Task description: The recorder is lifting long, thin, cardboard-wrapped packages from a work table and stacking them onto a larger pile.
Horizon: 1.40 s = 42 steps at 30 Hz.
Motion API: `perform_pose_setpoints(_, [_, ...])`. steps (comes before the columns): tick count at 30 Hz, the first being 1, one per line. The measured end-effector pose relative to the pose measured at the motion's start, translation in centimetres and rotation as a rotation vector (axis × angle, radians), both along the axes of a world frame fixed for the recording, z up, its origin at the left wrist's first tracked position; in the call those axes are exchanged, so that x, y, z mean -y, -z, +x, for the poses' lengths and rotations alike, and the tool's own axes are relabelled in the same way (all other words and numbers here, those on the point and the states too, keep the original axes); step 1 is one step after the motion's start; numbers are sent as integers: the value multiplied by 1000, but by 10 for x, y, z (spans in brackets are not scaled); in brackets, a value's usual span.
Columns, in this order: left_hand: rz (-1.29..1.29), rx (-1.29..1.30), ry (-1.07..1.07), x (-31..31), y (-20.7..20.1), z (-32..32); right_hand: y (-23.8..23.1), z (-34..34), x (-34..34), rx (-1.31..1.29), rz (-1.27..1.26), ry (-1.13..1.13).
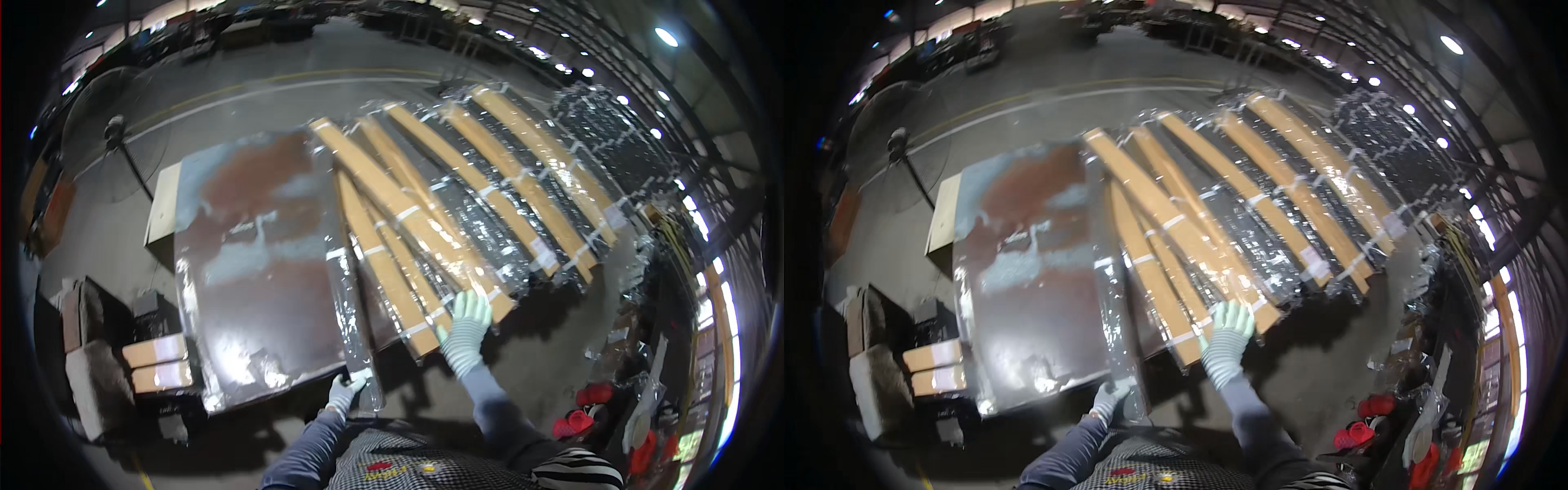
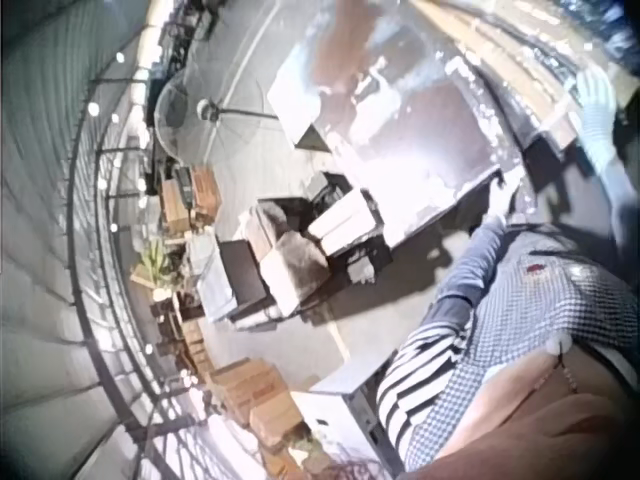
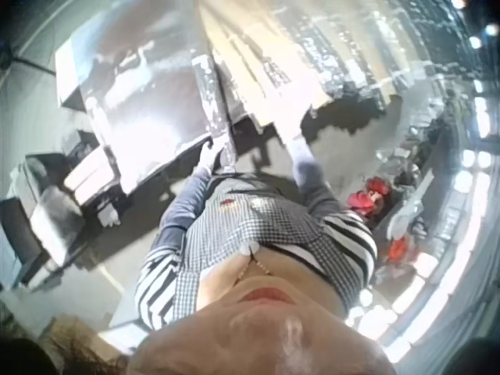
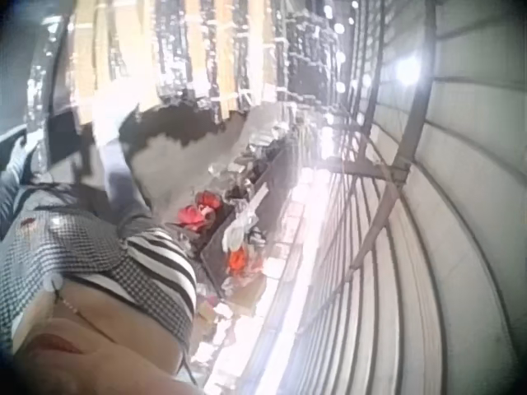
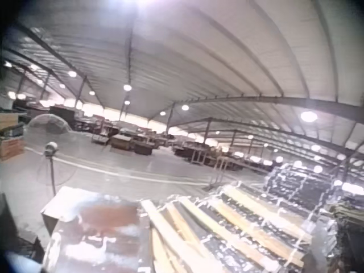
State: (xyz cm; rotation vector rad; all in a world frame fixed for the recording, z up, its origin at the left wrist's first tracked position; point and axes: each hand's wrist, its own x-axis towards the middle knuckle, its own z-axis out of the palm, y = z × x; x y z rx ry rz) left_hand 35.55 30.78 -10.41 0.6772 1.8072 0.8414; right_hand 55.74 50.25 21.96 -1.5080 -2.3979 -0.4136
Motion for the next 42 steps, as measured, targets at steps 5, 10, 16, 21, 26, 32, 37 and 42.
perform_pose_setpoints(5, [274, 950, -267, -3, -101, 56, -51, 57, -92, 164, -476, 385])
perform_pose_setpoints(10, [559, 1332, -461, 5, -170, 46, 43, 16, -48, -415, -1217, -232])
perform_pose_setpoints(16, [554, 1558, -657, 69, -129, 40, 198, 10, 98, -1428, -2080, 348])
perform_pose_setpoints(21, [214, 1500, -596, 91, -79, 43, 298, 63, 73, -1149, -1310, 98])
perform_pose_setpoints(26, [330, 1102, -659, 68, -123, 8, 162, -65, 108, -47, -825, -64])
perform_pose_setpoints(32, [280, 584, -488, 40, -102, -4, 149, -95, 101, 57, -796, -138])
perform_pose_setpoints(37, [-37, 568, 132, 62, -138, -11, 159, -31, 79, 50, -840, -432])
perform_pose_setpoints(42, [267, 757, -960, 93, -130, -13, 154, -32, 101, 204, -937, -660])
